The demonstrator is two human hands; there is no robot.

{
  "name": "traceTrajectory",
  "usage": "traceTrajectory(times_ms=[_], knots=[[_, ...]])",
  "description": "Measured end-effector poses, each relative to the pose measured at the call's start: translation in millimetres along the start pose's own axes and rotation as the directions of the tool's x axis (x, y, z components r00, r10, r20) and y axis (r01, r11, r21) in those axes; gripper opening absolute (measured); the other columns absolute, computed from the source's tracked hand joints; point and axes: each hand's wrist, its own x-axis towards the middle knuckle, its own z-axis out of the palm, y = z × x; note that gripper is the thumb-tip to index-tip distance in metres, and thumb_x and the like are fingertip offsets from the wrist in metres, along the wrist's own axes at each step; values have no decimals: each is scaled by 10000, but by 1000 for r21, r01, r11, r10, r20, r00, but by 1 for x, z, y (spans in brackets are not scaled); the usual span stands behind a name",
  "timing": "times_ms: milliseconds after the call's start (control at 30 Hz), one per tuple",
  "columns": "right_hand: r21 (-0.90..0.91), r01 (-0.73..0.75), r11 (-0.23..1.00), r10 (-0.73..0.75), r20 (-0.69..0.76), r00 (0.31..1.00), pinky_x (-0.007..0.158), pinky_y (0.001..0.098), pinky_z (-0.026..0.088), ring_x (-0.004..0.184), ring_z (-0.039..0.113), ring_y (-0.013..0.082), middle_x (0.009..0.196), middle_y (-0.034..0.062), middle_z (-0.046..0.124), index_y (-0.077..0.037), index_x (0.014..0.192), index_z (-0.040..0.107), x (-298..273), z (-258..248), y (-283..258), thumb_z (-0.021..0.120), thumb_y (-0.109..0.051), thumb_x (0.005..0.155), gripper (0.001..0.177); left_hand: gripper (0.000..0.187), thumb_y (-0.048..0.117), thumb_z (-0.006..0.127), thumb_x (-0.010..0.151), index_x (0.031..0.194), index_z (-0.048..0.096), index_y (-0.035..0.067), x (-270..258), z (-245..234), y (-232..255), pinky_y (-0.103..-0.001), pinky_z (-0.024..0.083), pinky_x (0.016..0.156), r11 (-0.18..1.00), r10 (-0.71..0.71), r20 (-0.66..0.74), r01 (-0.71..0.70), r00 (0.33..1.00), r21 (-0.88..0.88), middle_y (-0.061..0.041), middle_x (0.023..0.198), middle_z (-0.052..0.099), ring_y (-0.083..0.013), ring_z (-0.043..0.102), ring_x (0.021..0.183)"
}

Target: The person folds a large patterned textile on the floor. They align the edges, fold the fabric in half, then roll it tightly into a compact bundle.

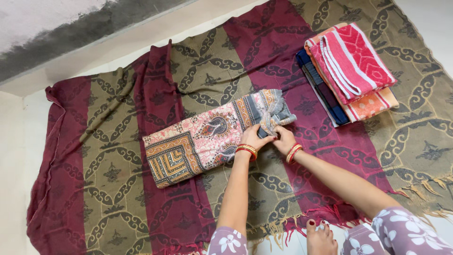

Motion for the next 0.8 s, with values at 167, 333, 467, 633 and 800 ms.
traceTrajectory(times_ms=[167, 333, 467, 633, 800], knots=[[609, -129, 783, 0, 207, 978, 768, 262, 483, 873, 569, 60, 965, -39, 623, -44, 1011, 621, 8, -27, 43, 686, 25, 870, 170, 1071, 457, 968, 512, 1423, 546, 85, -3, 6, -7, -444, 461, 1101, 998, 71, 105, -70, 992, -6, -250, 1325, 627, -402, 585, 1264], [540, -502, 676, 206, 515, 832, 627, 241, 373, 710, 473, 56, 919, -37, 628, -134, 1227, 683, 18, -47, 25, 658, -116, 923, 305, 1191, 284, 997, 521, 1540, 384, 216, -5, 3, -8, -470, 455, 1081, 996, 23, 169, -37, 985, 78, -283, 1442, 484, -457, 521, 1303], [108, -208, 972, 101, 608, 788, 741, 217, 507, 829, 607, 13, 939, -38, 735, -64, 1060, 750, 37, -77, 16, 793, -239, 883, 252, 1254, 216, 958, 539, 1590, 272, 222, -6, 6, -3, -459, 481, 1089, 998, -43, 170, 33, 985, 57, -243, 1471, 481, -439, 535, 1324], [232, -303, 924, 163, 478, 863, 611, 236, 451, 723, 551, 53, 820, -25, 651, -73, 1022, 729, 38, -95, 8, 701, -316, 986, 246, 1261, 245, 955, 611, 1576, 153, 117, -15, 14, 3, -542, 416, 1107, 982, -53, 122, 29, 991, 189, -220, 1501, 410, -414, 411, 1417], [505, -551, 664, 344, 448, 825, 493, 254, 473, 589, 661, 120, 803, -23, 700, -143, 1080, 570, 19, -95, 3, 638, -216, 914, 193, 1242, 229, 912, 670, 1598, 100, 77, -21, 34, 1, -595, 337, 1141, 931, -65, 62, 38, 996, 363, -180, 1571, 353, -392, 345, 1456]])
